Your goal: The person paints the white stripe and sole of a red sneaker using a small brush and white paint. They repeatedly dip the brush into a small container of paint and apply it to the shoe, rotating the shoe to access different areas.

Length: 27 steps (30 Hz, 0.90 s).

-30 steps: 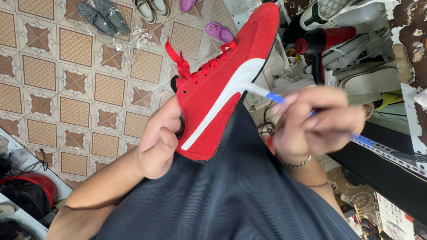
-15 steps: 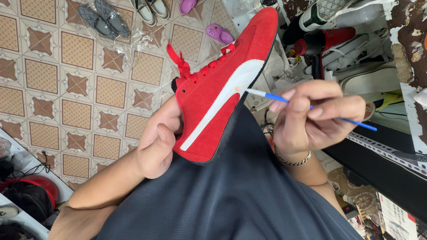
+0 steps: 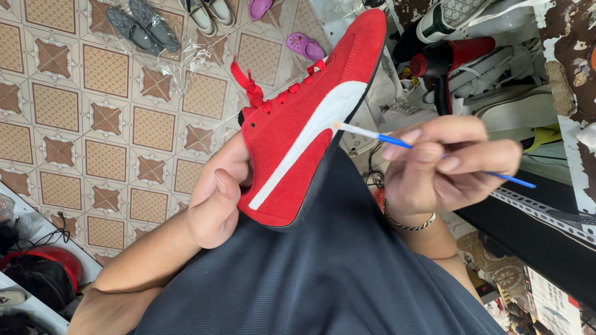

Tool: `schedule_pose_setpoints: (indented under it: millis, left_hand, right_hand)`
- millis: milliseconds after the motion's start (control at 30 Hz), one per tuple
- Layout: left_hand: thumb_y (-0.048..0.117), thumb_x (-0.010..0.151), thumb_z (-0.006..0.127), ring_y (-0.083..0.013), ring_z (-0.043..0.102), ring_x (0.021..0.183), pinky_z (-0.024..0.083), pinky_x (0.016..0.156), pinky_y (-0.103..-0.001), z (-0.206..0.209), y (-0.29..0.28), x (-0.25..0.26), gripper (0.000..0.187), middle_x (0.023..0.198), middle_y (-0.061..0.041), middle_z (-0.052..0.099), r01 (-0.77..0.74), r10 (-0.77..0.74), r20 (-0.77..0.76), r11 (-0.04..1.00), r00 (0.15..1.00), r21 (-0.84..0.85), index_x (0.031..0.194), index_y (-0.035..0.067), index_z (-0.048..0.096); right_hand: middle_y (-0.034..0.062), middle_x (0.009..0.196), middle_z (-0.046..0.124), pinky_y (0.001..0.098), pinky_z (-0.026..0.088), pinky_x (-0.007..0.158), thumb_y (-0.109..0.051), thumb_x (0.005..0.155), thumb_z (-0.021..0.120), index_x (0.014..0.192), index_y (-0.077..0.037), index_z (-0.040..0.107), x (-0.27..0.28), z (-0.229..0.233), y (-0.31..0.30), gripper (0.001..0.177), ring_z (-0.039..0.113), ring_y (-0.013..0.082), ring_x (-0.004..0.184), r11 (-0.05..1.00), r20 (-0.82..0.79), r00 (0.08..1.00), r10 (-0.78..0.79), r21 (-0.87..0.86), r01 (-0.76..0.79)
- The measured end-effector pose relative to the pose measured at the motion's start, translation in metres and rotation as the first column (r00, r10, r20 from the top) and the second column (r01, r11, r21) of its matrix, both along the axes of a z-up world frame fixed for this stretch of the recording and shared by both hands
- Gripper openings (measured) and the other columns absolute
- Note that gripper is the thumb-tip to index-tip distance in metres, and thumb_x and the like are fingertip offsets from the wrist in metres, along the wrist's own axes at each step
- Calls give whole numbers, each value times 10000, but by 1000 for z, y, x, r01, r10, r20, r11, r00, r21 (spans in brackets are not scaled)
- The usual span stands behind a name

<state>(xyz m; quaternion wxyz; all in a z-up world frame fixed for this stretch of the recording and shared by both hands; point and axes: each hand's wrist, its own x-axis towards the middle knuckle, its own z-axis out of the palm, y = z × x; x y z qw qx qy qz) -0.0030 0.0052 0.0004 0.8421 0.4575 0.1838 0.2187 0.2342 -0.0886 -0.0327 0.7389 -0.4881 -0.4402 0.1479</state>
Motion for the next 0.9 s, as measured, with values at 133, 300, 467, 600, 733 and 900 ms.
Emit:
schedule_pose_setpoints:
  millis: [133, 300, 467, 600, 733, 900]
  left_hand:
    - [710, 1061, 405, -309, 407, 1580, 336, 1338, -447, 1, 2, 0, 1024, 1687, -237, 370, -10, 10, 0, 1000, 1000, -26, 1652, -93, 169]
    - [695, 1061, 428, -319, 416, 1575, 346, 1337, -458, 0, 2, 1, 1015, 1685, -244, 373, -26, 29, 25, 995, 999, -93, 1657, -87, 177]
    - [685, 1050, 435, -321, 384, 1581, 325, 1333, -465, 2, 4, 0, 1013, 1693, -239, 333, -31, 36, 31, 992, 999, -126, 1656, -69, 132]
    - [698, 1048, 442, -330, 394, 1579, 332, 1336, -471, 2, 4, 2, 1031, 1690, -248, 348, -32, 36, 26, 990, 999, -134, 1657, -82, 149]
    - [712, 1062, 467, -294, 372, 1572, 301, 1332, -414, 3, 7, 1, 1057, 1683, -223, 338, -35, 37, 39, 998, 999, -57, 1684, -85, 160]
    - [574, 1065, 587, -268, 322, 1594, 244, 1349, -388, -20, 6, 1, 985, 1686, -184, 315, -169, 173, 99, 984, 980, -47, 1665, -83, 165]
  right_hand:
    - [153, 923, 593, 250, 584, 548, 18, 1066, 614, 1041, -85, 344, -1, -3, 3, 290, 593, 152, 566, 999, 16, 999, -49, -8, 49]
    - [161, 964, 597, 242, 586, 549, -51, 1058, 645, 1031, -85, 339, -1, 0, 2, 309, 608, 166, 588, 999, 63, 998, -32, 35, 29]
    - [159, 916, 621, 214, 580, 528, -69, 1035, 667, 1004, -86, 345, -5, 4, 0, 325, 626, 138, 575, 999, 56, 998, -27, 25, 26]
    - [161, 980, 598, 232, 587, 555, -79, 1048, 670, 1022, -84, 344, -5, 3, 1, 327, 643, 169, 617, 999, 81, 996, -25, 37, 22]
    - [155, 938, 615, 226, 566, 541, -69, 1040, 649, 1007, -91, 337, -2, -4, -5, 314, 635, 161, 597, 998, 36, 998, -58, 18, 57]
    - [196, 1051, 596, 281, 596, 658, -153, 1083, 592, 1065, -59, 359, 26, -34, -9, 252, 652, 218, 718, 963, -108, 968, -227, 124, 240]
